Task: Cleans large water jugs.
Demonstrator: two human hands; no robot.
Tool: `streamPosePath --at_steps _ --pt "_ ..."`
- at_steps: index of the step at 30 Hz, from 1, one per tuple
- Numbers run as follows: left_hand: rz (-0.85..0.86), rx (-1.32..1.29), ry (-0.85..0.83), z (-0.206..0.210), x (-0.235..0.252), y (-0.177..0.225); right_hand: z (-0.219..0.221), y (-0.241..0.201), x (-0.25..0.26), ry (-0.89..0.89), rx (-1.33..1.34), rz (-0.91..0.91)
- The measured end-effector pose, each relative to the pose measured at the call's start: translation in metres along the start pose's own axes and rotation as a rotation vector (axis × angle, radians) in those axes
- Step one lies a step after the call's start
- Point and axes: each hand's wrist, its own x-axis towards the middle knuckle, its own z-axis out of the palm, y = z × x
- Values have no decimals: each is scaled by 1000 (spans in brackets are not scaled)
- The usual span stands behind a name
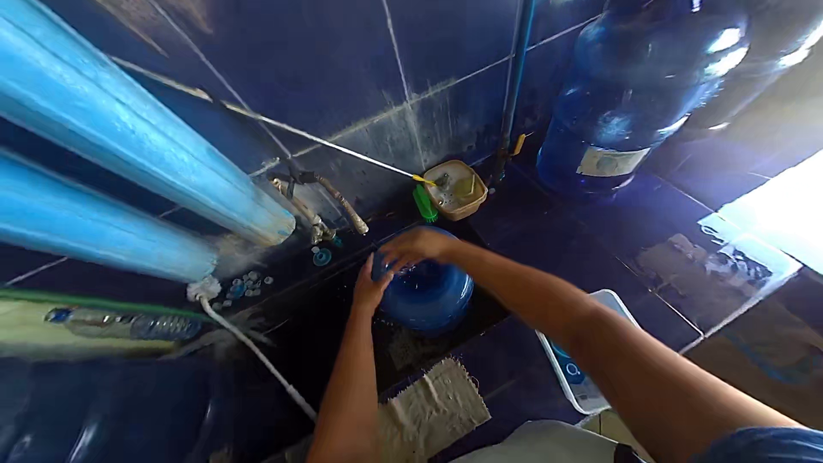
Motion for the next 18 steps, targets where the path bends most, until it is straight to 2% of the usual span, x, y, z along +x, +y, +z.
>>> streamPosePath --at_steps 2,4,7,9,10,12,14,16,18 --pt "-85 104 27 -2 19 17 -66 8 -13 278 10 -81" --pt "-154 186 83 6 30 30 -137 24 -21 645 49 -96" --pt "-116 278 67 14 41 43 -235 52 -24 1021 33 -24" --pt "-82 313 18 14 48 48 -281 63 -20 1082 -94 62" --pt "-67 325 0 14 52 48 -297 65 -16 1066 -242 105" --pt "-63 305 -24 14 63 45 -317 63 -14 1023 -527 169" --pt "-72 242 -42 15 72 43 -329 71 -12 1022 -595 145" --pt "-90 174 -61 14 76 43 -339 89 -8 1071 -308 126" --pt "-124 125 -49 9 74 35 -345 112 -5 1079 183 202"
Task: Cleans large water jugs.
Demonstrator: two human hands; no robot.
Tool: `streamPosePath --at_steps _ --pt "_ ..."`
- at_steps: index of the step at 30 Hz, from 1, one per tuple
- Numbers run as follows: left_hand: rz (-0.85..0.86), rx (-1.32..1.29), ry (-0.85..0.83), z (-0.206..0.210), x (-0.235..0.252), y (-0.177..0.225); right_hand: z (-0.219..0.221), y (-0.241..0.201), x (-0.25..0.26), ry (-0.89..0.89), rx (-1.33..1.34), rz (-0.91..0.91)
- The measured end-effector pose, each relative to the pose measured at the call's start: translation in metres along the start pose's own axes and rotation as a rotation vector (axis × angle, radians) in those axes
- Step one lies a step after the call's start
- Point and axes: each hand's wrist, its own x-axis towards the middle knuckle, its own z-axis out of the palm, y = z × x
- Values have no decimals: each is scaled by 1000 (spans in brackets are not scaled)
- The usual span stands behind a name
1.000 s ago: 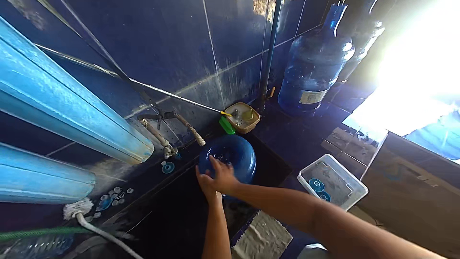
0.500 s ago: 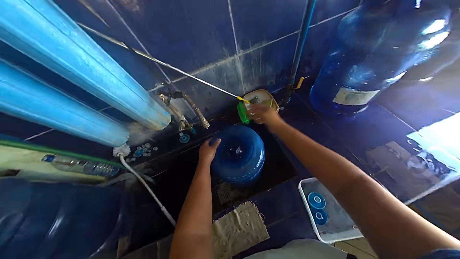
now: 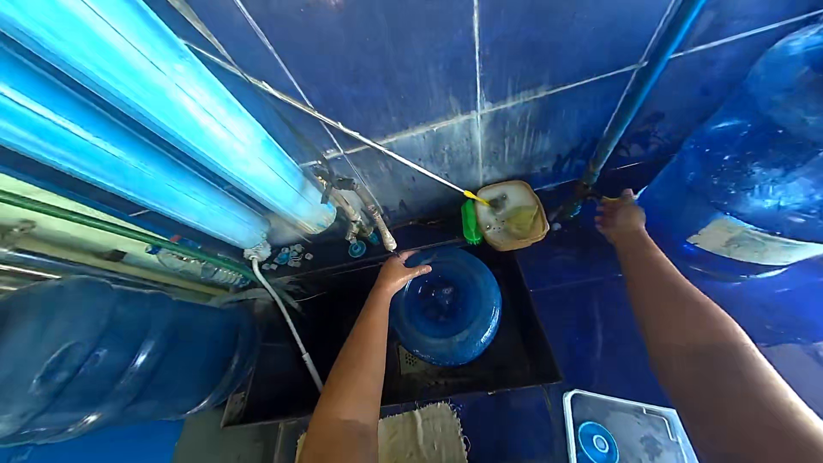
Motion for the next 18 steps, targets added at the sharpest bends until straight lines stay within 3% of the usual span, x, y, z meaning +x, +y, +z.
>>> streamPosePath --at_steps 2,4,7,9,11,13,18 --pt "-93 -64 57 -8 -9 -16 4 10 -13 -40 140 135" --pt "-236 -190 96 -16 -26 -35 18 20 -58 -196 134 128" --pt "-367 -394 83 -20 -61 -60 48 52 -196 -576 -73 154" --pt "-330 -478 65 -11 -86 -63 64 83 -288 -691 -103 232" --pt "-263 -513 63 5 -109 -49 78 107 -335 -573 35 257" --pt "-197 -485 31 3 -129 -31 77 103 -343 -430 136 261" --pt "34 -397 -69 -66 -180 33 37 1 -364 -478 103 150"
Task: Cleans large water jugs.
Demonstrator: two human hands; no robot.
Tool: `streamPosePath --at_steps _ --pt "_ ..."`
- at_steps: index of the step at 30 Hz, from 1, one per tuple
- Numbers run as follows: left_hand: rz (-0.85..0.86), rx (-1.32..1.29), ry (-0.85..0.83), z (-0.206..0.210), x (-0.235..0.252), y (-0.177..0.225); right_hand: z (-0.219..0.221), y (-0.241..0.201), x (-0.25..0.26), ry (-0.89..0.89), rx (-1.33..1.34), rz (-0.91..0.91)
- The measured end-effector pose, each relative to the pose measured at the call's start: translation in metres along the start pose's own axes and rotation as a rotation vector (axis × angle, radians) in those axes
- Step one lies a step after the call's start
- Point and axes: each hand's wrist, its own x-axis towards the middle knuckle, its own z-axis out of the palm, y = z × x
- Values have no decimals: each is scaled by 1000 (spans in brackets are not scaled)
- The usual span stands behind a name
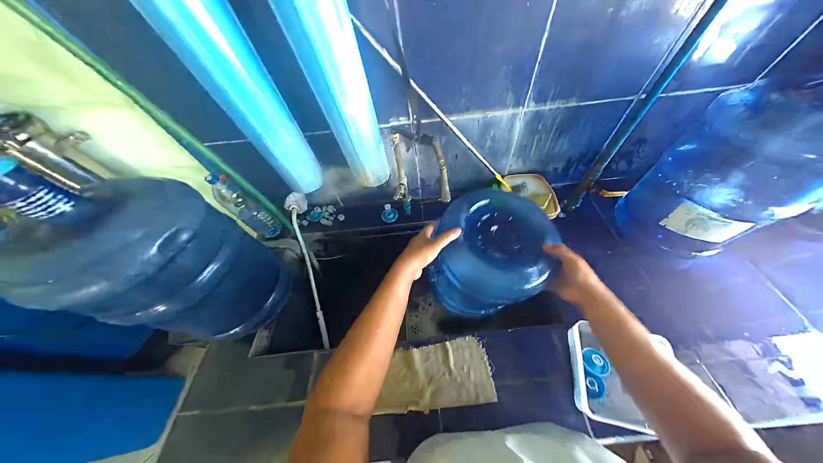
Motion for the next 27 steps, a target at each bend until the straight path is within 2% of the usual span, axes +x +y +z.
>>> streamPosePath --at_steps 4,8,11,17,23,27 --pt "183 104 -117 -32 -41 79 -8 -71 -18 -85 -64 -164" --pt "280 203 -236 -58 -86 125 2 -103 -33 -133 -41 -234" --pt "321 189 -275 -72 -107 122 14 -107 -40 -170 -28 -267" --pt "374 180 -238 -80 -111 93 35 -117 -54 -71 -37 -225" --pt "436 137 -245 -69 -119 109 27 -160 -69 -64 -76 -335" --pt "470 98 -237 -50 -116 110 11 -182 -61 -88 -106 -393"
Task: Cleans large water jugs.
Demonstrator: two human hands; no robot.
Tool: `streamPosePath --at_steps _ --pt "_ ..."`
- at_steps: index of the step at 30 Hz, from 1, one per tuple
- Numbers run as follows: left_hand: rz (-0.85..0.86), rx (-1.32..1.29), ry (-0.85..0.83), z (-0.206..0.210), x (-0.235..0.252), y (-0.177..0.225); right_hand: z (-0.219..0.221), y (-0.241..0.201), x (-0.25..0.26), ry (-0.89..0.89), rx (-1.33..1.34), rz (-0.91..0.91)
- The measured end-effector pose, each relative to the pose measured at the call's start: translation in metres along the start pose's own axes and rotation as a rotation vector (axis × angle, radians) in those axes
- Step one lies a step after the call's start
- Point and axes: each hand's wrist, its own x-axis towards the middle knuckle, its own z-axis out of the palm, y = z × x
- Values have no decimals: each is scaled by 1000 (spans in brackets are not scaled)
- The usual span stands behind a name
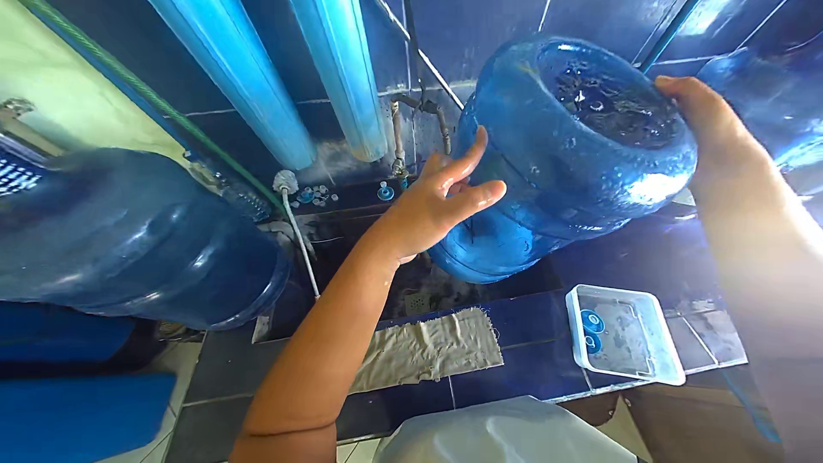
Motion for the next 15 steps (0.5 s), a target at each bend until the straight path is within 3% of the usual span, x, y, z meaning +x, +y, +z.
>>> streamPosePath --at_steps 5,15 --pt "-86 -22 79 38 11 -37 -19 35 32 -41 -24 116" --pt "-521 -324 407 119 28 -208 -36 225 96 -158 -154 244"
